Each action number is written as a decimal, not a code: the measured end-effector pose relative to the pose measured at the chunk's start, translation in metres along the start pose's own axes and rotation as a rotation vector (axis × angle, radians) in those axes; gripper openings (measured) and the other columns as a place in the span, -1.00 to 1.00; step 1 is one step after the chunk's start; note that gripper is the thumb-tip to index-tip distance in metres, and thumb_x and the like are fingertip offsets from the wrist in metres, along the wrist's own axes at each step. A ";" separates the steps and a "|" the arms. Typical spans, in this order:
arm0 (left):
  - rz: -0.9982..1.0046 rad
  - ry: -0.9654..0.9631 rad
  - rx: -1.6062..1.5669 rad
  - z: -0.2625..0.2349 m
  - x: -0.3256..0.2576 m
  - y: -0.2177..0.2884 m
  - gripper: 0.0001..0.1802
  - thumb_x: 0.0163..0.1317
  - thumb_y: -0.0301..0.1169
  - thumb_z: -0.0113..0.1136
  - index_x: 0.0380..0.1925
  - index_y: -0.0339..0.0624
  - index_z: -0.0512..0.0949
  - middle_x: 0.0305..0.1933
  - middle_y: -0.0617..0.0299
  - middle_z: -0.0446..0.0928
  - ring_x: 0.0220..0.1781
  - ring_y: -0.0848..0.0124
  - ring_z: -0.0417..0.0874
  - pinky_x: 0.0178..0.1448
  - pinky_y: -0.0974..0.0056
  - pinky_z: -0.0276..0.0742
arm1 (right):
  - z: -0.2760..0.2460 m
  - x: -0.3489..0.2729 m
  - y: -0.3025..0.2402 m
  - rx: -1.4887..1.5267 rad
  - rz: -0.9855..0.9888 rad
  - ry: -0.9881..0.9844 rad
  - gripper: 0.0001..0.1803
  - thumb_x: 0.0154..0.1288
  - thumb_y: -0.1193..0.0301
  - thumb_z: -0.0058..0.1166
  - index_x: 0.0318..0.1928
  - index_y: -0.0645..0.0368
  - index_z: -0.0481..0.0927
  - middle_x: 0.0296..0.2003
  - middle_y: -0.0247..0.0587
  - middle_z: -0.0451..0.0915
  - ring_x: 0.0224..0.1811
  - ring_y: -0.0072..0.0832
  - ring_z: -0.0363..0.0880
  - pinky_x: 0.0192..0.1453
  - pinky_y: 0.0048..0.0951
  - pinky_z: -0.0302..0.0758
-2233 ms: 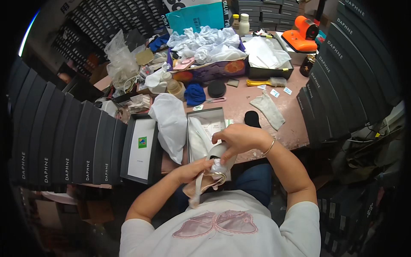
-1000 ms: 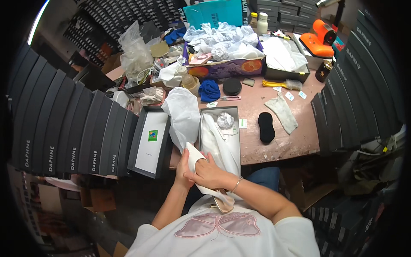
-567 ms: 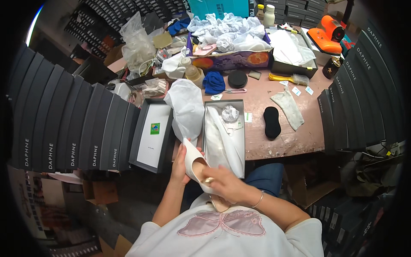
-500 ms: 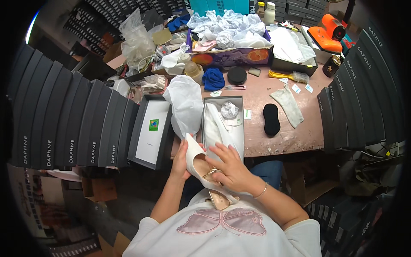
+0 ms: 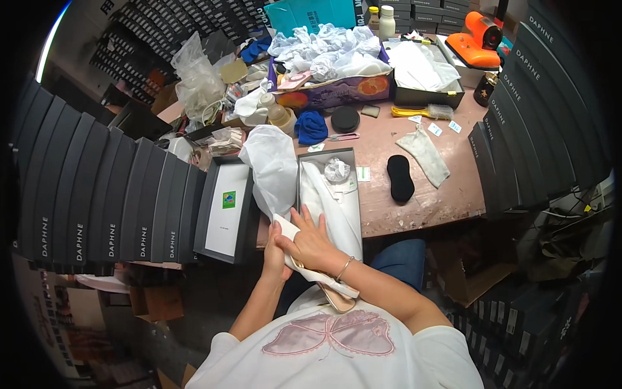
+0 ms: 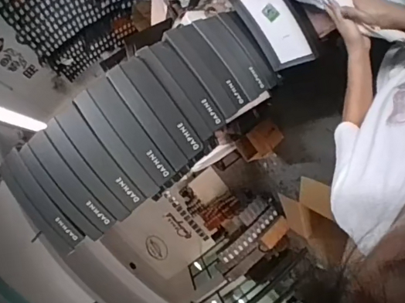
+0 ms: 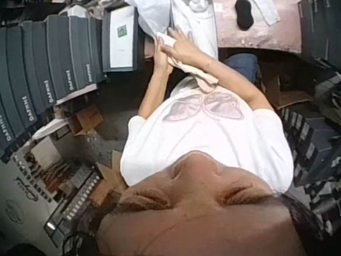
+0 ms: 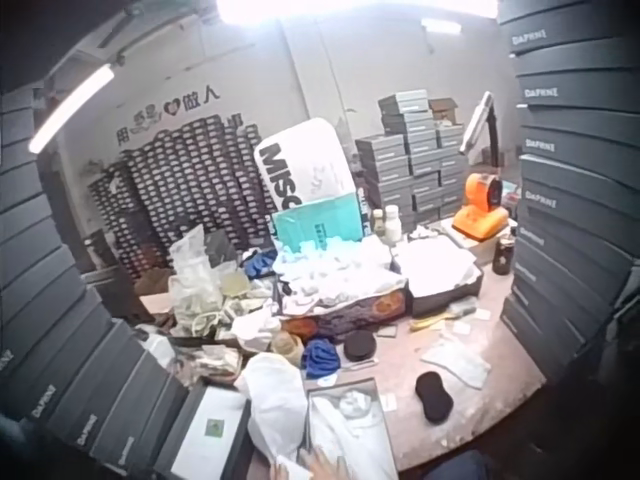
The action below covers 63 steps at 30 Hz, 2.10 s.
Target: Packing pairs of high-heel shoes into boxes with protective tissue paper and stacking the boxes.
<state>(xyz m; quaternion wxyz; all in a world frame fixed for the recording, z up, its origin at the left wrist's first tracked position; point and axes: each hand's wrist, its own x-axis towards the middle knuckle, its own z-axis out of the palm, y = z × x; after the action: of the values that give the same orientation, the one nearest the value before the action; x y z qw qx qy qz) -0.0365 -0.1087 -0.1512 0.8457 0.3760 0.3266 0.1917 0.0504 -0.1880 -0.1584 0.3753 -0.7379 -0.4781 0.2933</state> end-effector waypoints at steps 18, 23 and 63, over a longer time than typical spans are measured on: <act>-0.030 -0.126 0.027 0.008 -0.007 0.005 -0.41 0.46 0.02 -0.22 0.32 -0.10 0.12 -0.07 0.04 0.49 -0.05 0.25 0.59 0.06 0.14 0.55 | -0.045 -0.079 -0.022 -0.033 -0.313 -0.039 -0.36 0.40 0.02 -0.15 0.13 0.43 0.42 0.18 0.31 0.34 0.36 0.18 0.14 0.44 0.16 -0.10; -0.077 -0.052 -0.038 -0.002 0.018 -0.002 -0.42 0.47 0.02 -0.23 0.29 -0.15 0.17 -0.07 0.10 0.44 -0.03 0.35 0.53 0.09 0.19 0.52 | -0.011 -0.021 -0.015 -0.093 -0.213 -0.018 -0.16 0.40 -0.06 -0.23 0.10 0.70 0.26 -0.09 0.55 0.38 0.24 0.26 0.21 0.46 0.19 -0.27; -0.290 -0.174 -0.341 -0.002 -0.026 -0.022 -0.35 0.04 -0.51 0.08 0.22 -0.10 0.24 0.05 0.06 0.44 0.09 0.14 0.54 0.20 -0.06 0.51 | -0.074 -0.030 -0.011 -0.310 -0.524 0.006 -0.66 -0.02 0.48 0.25 -0.17 0.12 0.51 -0.14 -0.14 0.50 -0.08 -0.15 0.50 -0.10 -0.26 0.49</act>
<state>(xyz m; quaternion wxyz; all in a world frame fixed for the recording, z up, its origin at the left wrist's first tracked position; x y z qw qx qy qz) -0.0548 -0.1364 -0.1586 0.9406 0.1922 0.2658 0.0875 0.0922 -0.2326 -0.1064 0.3223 -0.6389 -0.6901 0.1080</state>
